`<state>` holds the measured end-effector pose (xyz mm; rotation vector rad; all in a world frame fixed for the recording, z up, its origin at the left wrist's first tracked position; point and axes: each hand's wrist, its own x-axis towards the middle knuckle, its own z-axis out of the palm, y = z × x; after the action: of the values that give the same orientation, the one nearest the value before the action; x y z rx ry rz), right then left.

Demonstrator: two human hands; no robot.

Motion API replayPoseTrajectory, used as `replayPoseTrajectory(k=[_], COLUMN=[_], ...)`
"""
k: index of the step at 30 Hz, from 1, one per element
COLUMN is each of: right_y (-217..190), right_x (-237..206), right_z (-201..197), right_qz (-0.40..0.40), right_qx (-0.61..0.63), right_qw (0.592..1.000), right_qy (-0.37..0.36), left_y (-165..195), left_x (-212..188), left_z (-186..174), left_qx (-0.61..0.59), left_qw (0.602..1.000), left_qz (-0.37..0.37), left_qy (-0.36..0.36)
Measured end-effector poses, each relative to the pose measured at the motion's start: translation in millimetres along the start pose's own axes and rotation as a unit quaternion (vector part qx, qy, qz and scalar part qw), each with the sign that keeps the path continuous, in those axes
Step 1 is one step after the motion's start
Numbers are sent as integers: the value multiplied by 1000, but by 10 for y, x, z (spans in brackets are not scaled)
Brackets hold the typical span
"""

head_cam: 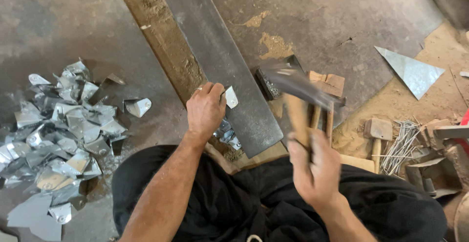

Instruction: The person sits on the workshop floor and hammers small cut sheet-metal pieces one at a time on a long metal bar, flattening or shaping each piece with a hammer, then sets it on a growing pile of finished pieces.

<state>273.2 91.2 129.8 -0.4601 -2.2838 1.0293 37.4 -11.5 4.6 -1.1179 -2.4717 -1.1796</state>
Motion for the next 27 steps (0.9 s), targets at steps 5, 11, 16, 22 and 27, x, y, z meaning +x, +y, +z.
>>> replayPoseTrajectory(k=[5,11,16,22,27], right_y=[303,776,677,303,189], right_x=[-43,-360,-454,-216,-383], right_z=[324,148,-287,-167,286], right_qz=[-88,272,256,366,278], right_qx=[-13,-44,-99,268,192], right_qw=[996,935,927,814,779], right_qy=[-7,-224,-256,-363,-529], left_y=[37,-45,-106,195,236], left_x=[-13,100,167,130,40], left_z=[-19,-43,-123,-56,-88], left_qx=[5,-136,-134,102,-6], left_qw=[1000,988,987,979,991], left_qz=[-10,-52,-84,121,3], left_qy=[-12,54,6,-129,-131])
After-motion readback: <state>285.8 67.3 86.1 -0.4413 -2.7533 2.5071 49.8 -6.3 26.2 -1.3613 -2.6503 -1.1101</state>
